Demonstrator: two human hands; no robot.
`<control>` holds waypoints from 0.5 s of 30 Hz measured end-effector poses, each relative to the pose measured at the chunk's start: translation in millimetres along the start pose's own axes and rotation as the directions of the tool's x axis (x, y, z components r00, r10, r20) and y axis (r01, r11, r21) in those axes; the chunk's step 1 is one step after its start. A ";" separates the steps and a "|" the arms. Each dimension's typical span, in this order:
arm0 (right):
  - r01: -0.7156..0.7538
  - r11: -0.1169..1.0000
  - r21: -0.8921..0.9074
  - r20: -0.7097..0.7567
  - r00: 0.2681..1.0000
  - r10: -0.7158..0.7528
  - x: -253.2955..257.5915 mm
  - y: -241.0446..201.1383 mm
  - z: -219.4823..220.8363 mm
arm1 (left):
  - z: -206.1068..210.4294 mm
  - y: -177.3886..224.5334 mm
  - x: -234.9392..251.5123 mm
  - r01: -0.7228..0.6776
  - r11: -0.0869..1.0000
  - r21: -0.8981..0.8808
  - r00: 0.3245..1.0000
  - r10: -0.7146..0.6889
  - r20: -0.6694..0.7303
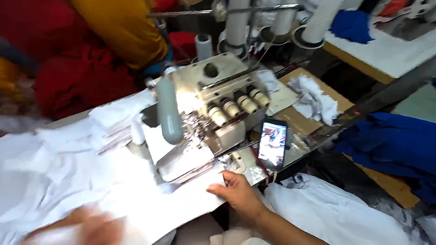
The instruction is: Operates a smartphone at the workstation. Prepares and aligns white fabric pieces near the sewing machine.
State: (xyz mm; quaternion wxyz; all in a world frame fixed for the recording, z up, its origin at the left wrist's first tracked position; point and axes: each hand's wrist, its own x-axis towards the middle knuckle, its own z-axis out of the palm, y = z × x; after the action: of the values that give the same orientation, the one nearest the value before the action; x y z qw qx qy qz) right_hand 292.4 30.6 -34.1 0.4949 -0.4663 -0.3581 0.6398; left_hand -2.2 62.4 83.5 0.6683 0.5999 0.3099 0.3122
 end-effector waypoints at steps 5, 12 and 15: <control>-0.055 0.995 -0.081 0.029 0.998 0.057 -1.4 6.4 3.8 | 64.0 -79.6 28.2 -0.082 0.901 0.426 0.962 0.184 -0.203; -0.060 0.997 -0.055 0.043 0.997 0.062 -6.6 8.4 1.2 | 89.3 -86.9 46.5 0.024 0.846 0.533 0.927 0.181 -0.329; -0.018 0.994 -0.105 0.058 0.998 0.025 -7.3 11.8 -1.8 | 85.1 -99.2 50.5 0.048 0.901 0.432 0.919 0.129 -0.373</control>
State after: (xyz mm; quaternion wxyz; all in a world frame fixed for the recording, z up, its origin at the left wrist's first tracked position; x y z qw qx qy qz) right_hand 291.1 20.5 -43.7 0.4520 -0.4763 -0.4006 0.6390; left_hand 100.4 42.1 -9.7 0.4358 0.6646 0.4861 0.3635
